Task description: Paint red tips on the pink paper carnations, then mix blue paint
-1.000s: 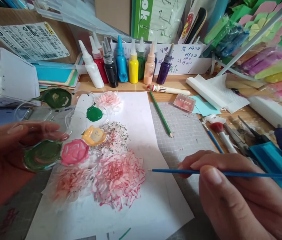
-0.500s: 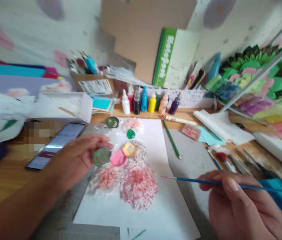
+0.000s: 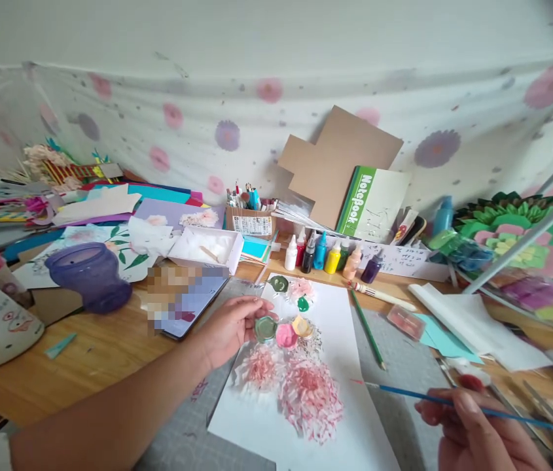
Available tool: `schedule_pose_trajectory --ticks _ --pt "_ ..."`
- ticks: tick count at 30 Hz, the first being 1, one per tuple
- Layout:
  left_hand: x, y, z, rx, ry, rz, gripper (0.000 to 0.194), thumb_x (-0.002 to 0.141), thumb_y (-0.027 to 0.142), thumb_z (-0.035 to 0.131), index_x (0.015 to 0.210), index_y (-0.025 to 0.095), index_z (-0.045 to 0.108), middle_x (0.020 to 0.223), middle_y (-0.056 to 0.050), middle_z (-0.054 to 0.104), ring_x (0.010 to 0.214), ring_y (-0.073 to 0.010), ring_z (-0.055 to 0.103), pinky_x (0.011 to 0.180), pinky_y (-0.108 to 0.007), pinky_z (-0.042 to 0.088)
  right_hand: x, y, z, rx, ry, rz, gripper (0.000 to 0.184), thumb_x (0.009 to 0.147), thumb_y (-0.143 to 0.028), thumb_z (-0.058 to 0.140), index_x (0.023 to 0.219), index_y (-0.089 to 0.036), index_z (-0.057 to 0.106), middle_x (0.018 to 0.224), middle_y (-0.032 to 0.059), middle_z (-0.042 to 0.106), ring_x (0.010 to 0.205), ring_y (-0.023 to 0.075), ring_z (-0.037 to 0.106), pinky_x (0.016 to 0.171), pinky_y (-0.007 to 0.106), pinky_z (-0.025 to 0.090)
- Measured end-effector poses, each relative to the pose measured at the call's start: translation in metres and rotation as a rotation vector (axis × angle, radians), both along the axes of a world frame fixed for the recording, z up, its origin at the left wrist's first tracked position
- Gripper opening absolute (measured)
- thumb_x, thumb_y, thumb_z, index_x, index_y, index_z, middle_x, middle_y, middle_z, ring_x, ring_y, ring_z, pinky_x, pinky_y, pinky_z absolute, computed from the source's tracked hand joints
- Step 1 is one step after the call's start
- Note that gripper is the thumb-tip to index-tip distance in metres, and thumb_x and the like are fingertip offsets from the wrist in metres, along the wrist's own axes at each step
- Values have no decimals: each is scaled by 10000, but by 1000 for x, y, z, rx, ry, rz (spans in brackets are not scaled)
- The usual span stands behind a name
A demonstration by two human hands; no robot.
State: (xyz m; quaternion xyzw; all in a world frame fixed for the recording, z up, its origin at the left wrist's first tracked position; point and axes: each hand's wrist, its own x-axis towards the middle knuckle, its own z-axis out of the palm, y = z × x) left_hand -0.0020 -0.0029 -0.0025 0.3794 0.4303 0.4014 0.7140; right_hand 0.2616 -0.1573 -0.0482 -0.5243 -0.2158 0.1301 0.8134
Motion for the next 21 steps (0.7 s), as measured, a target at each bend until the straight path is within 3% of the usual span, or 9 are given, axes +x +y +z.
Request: schedule_pose_trajectory --ticks 5,9,15,21 --pt "0 0 1 9 0 -7 119 735 246 777 771 133 785 791 -121 775 658 -174 686 569 -250 535 -4 1 13 -20 -26 21 286 601 -365 879 684 -157 701 634 37 689 470 156 610 404 267 459" --pt "1 0 2 12 4 -3 93 748 212 754 766 130 794 783 -123 780 667 -178 694 579 -249 544 -6 -1 16 -17 -11 73 244 658 -351 855 695 -166 701 636 24 688 493 141 617 467 255 481" --pt "1 2 1 8 18 -8 102 721 153 740 790 124 809 784 -113 788 703 -184 704 582 -237 565 -7 -2 14 7 -65 142 208 769 -322 791 691 -168 674 628 4 657 500 116 576 487 240 450" --pt "1 8 -3 8 44 50 153 652 152 753 789 110 806 827 -101 798 734 -191 707 546 -230 589 -5 -3 7 -100 -162 211 223 884 -325 704 726 -170 674 626 -2 642 544 120 588 522 247 450"
